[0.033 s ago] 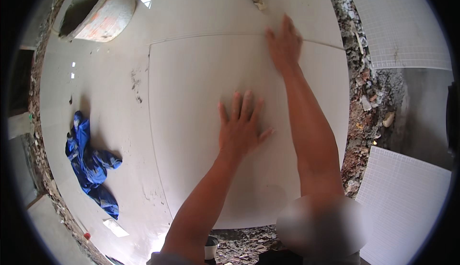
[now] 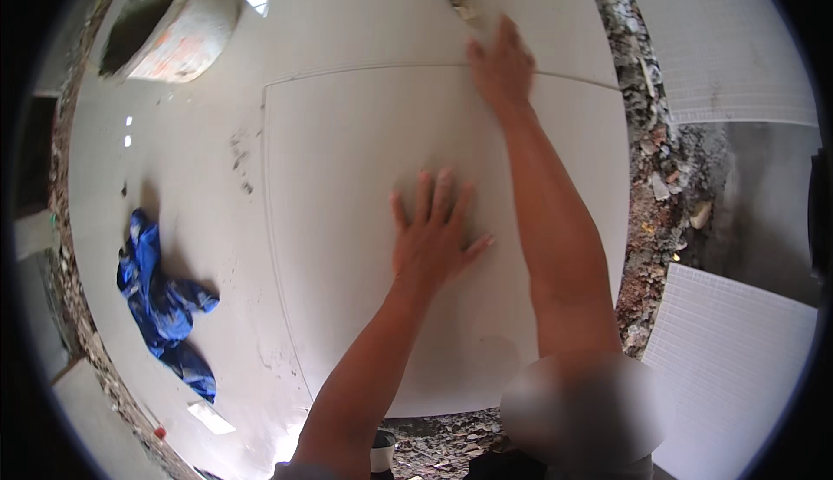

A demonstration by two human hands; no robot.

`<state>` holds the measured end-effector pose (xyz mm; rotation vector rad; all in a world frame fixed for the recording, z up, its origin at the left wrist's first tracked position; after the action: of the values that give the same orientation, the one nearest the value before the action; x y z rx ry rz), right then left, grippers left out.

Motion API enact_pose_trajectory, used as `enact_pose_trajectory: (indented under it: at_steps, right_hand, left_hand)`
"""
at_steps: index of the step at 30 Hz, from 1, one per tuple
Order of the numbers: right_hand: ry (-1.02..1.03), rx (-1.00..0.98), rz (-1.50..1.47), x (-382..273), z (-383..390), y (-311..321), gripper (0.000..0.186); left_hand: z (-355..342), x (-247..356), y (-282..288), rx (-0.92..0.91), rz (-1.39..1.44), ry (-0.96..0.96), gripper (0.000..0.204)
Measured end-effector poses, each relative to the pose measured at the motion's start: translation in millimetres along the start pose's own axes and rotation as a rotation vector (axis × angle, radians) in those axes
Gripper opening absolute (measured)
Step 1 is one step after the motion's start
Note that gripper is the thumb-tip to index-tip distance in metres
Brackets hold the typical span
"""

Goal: The person spreads cement on the floor using a trowel, then places a large white tile onto the cement and taps it with a rubber mallet to secure it.

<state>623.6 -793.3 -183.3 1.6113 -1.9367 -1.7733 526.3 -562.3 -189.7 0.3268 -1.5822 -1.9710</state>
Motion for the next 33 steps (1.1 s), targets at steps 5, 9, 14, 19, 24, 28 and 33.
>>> enact_pose_trajectory:
  at_steps: [5,9,14,19,24,28,33]
  right_hand:
    - [-0.127,-0.077,0.196,-12.5,-44.2,-36.4,0.058]
    - [-0.199,-0.274,0.209,-29.0,-64.0,-32.6,0.054]
    - [-0.373,-0.516,-0.09,-37.0,-30.8,-22.5,0.04]
    - [-0.083,-0.4,-0.795,-56.1,64.0,42.4,0.023]
    - [-0.869,-0.273,-1.69,-40.3,252.8,116.4,0.022]
    - [-0.847,-0.264,-1.413,-29.5,285.5,142.7,0.034]
    - [-0.872,-0.07,-0.88,5.4,225.9,139.2,0.036]
  left_hand:
    - [-3.8,1.3,-5.7,-0.089,-0.088,-0.013,0.078]
    - [-8.3,-0.9,-7.1,-0.074,-0.126,-0.021,0.078]
    - [-7.4,2.3,-6.6,0.04,-0.167,-0.011,0.082]
    - [-7.0,0.4,-14.1,0.218,-0.381,-0.075,0.083]
    - [-4.6,0.9,-30.2,0.228,-0.572,-0.113,0.075]
    - [-4.8,2.1,-24.2,0.33,-0.481,-0.141,0.074]
    - [-5.0,1.0,-25.7,0.315,-0.394,-0.131,0.075]
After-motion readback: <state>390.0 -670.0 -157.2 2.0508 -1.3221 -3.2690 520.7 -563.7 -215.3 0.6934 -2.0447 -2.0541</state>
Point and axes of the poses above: each hand's wrist, its own z-axis away from the middle knuckle, its own y-axis out of the back of the hand, x = y × z, the point moved 7 cm from there along -z, towards the middle knuckle, and after that the axes turned 10 degrees about -z, right-handed, at the moved point
